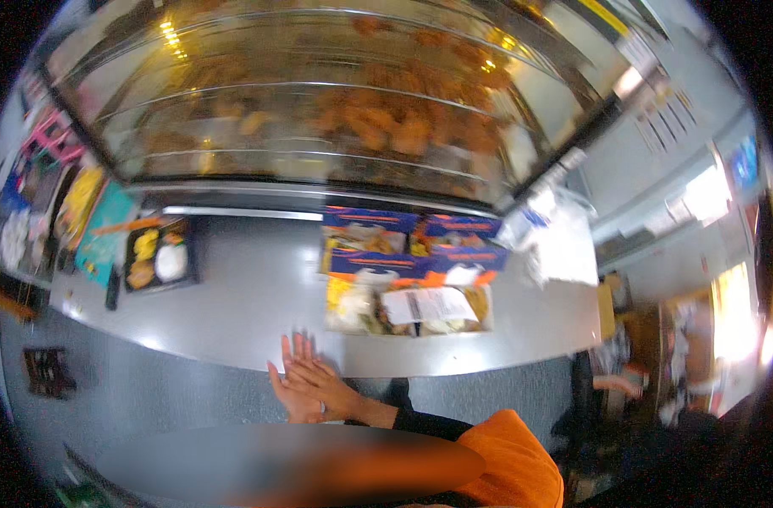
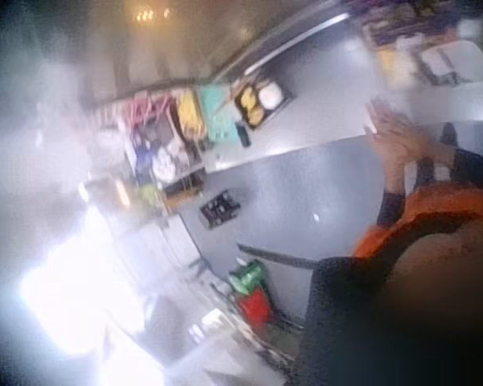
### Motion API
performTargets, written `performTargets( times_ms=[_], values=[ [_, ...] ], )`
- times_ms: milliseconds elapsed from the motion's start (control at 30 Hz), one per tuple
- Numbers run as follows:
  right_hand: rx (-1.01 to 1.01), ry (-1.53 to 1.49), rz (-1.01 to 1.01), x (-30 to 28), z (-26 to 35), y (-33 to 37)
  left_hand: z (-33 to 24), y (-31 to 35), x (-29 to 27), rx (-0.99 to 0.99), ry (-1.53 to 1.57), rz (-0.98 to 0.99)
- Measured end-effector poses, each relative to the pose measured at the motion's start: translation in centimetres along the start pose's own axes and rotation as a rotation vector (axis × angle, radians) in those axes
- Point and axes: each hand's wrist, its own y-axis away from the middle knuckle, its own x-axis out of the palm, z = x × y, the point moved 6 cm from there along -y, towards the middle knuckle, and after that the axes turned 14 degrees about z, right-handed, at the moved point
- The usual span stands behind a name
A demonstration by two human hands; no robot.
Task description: The person assembles bento-style meal boxes by scooping scrambled eggs into compartments, cutting fried chicken on a cutting board, and arranging the items with rice and vegetables into trays. The person then places receipts into the boxes and closes the lids.
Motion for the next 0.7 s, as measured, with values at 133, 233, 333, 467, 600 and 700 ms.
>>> performTargets(
  times_ms=[133,233,333,467,600,700],
  values=[
    [0.295,0.117,-0.103,-3.7,-1.5,8.3,4.6,4.1,5.5,-0.466,-0.014,0.122],
    [0.429,0.099,-0.742,-11.7,-3.5,16.2,8.3,5.2,5.9,-0.801,-0.466,0.239],
    [0.537,0.477,-0.534,-17.5,-6.6,19.1,12.4,4.5,6.0,-0.904,-0.965,0.464],
    [0.531,0.571,-0.341,-20.6,-8.9,19.2,18.4,2.3,8.2,-0.822,-1.215,0.580],
    [0.604,0.458,-0.872,-24.8,-4.6,25.3,24.7,1.2,14.2,-0.331,-1.408,0.811],
    [0.857,0.486,-1.308,-26.8,0.2,33.2,31.3,2.5,16.8,-0.457,-1.278,1.054]
  ],
)
